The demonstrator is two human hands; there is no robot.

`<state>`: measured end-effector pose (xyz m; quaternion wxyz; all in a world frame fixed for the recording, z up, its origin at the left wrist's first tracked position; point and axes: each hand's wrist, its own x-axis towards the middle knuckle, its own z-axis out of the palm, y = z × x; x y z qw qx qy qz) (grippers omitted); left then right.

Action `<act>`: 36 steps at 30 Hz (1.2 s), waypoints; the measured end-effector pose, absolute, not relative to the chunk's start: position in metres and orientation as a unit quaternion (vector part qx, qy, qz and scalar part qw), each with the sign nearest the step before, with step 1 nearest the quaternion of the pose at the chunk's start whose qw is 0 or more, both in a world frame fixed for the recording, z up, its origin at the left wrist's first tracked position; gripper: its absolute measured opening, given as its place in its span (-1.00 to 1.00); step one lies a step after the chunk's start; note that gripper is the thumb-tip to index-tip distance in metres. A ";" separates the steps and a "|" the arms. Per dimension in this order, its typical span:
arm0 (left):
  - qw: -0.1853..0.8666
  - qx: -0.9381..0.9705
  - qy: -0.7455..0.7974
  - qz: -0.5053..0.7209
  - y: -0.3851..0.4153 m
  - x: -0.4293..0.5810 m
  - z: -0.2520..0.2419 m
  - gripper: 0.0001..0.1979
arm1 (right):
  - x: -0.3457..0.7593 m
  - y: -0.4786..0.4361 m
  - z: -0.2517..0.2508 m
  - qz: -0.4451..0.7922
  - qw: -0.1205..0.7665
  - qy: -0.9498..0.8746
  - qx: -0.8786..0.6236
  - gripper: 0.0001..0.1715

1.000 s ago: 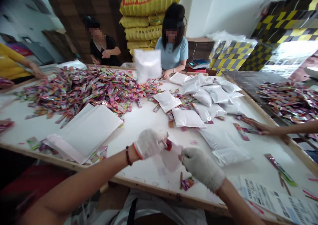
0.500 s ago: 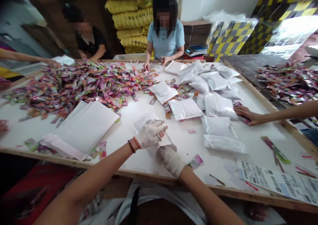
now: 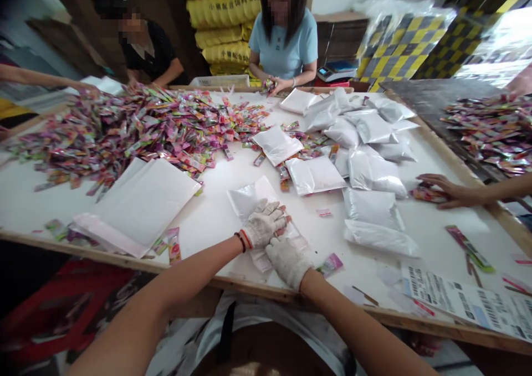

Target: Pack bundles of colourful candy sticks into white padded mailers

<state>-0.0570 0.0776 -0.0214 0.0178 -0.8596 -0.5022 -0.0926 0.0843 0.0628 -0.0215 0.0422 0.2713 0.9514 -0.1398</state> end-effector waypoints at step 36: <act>-0.292 -0.418 -0.810 -0.291 0.048 -0.119 -0.020 -0.66 | 0.087 0.149 -0.015 -0.337 -0.074 0.755 0.558 -0.79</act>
